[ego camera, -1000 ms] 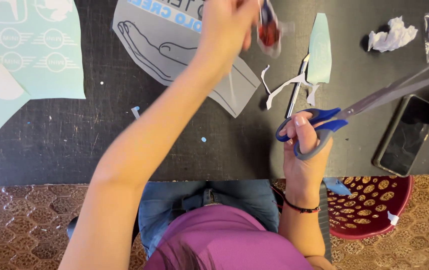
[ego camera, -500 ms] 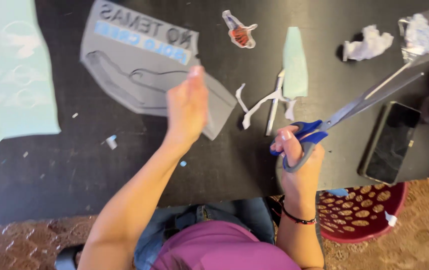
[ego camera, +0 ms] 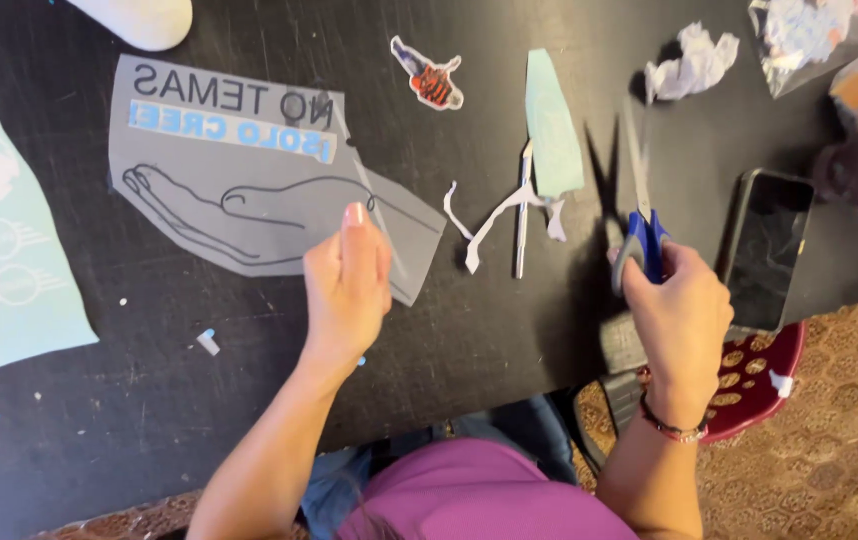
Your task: Cutting out printed stickers from a sheet using scissors
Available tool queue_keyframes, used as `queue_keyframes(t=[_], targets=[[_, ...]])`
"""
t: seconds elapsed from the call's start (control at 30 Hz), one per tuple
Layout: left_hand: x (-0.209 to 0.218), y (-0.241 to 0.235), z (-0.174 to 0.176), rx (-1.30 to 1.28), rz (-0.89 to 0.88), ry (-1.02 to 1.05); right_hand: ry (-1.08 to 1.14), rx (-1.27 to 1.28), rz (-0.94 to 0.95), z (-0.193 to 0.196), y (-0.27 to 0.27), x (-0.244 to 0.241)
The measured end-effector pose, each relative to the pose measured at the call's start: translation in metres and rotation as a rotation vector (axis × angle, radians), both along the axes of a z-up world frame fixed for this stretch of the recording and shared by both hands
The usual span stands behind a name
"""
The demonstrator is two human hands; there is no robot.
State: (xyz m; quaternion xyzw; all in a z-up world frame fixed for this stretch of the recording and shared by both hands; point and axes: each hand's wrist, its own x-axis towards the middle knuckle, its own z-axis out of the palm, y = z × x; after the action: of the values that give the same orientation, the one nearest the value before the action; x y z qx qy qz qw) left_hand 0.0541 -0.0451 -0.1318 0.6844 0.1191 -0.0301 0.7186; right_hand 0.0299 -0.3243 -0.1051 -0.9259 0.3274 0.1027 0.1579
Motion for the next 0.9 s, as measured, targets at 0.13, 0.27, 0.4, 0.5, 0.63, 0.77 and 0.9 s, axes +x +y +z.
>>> queue_keyframes(t=[0.13, 0.27, 0.4, 0.5, 0.63, 0.77, 0.9], targets=[[-0.001, -0.003, 0.007, 0.092, -0.028, 0.059, 0.019, -0.047, 0.038, -0.003, 0.002, -0.01], [-0.005, -0.004, 0.003, 0.008, -0.074, -0.038, -0.23, -0.037, 0.219, 0.007, 0.017, -0.017], [-0.011, 0.003, -0.001, 0.052, -0.104, -0.083, -0.58, -0.051, 0.357, -0.008, 0.032, -0.019], [-0.01, 0.006, -0.004, 0.168, -0.115, -0.448, -0.731, 0.134, 0.424, -0.025, 0.039, -0.001], [-0.009, 0.005, -0.018, 0.058, -0.048, -0.441, -0.53, 0.185, 0.34, -0.049, 0.037, 0.03], [-0.002, 0.009, -0.025, 0.034, 0.016, -0.39, -0.514, 0.338, 0.318, -0.034, 0.036, 0.026], [-0.01, 0.009, -0.029, 0.034, 0.035, -0.372, -0.581, 0.239, 0.395, -0.049, 0.027, 0.017]])
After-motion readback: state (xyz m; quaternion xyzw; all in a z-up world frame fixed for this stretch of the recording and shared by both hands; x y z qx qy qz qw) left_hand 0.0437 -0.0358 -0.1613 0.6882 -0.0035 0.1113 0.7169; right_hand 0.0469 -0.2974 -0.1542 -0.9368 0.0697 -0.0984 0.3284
